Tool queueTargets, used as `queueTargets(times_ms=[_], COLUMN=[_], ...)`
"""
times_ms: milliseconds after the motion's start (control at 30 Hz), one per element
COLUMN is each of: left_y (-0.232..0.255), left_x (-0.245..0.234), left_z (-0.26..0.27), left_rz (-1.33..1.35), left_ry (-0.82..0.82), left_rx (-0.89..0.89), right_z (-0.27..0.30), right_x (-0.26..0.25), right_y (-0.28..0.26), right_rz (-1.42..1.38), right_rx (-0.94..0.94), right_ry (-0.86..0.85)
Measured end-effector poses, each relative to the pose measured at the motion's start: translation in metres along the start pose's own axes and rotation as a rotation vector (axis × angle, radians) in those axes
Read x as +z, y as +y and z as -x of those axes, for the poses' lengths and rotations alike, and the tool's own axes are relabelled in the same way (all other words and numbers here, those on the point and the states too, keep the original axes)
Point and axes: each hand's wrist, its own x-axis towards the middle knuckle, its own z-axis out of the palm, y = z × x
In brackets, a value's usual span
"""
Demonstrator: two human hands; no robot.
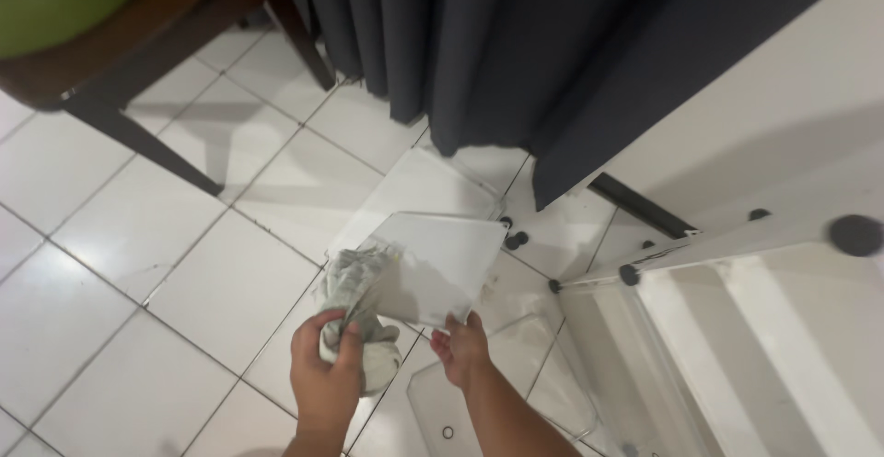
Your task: The person assembles a white modular storage unit by inserting plastic connectors into the corners of white panels and securing them together. They repeatedly wipe the panels with a cloth during assembly. The unit is gradually built into a multi-tiered structure.
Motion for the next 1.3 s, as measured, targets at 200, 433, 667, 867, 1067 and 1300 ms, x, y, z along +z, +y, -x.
queueTargets(times_ms=[200, 433, 667, 867, 1067, 1300], left_y=[-0.034, -0.025, -0.053, -0.048, 0.059, 0.252], left_x=[-0.009, -0.012, -0.018, -0.01, 0.014, 0.043], left_z=[0.038, 0.048, 0.078, 0.079, 0.117, 0.213], left_rz=[0.16, 0.051, 0.036, -0.052, 0.051, 0.107], left_ry=[0.041, -0.012, 0.005, -0.187, -0.412, -0.594], left_rx=[-0.128, -0.044, 0.164, 0.283, 0.295, 0.441], right_z=[-0.075, -0.059, 0.063, 0.148, 0.267, 0.409], right_x=[-0.019, -0.104, -0.18, -0.212, -0.273, -0.351], right_y=[0.018, 0.087, 0.077, -0.008, -0.064, -0.152], right_rz=[0.063, 0.244, 0.636, 0.814, 0.875, 0.759], right_rx=[-0.037, 0.236, 0.346, 0.107, -0.22, -0.584], right_ry=[-0.08, -0.074, -0.11, -0.198, -0.187, -0.13])
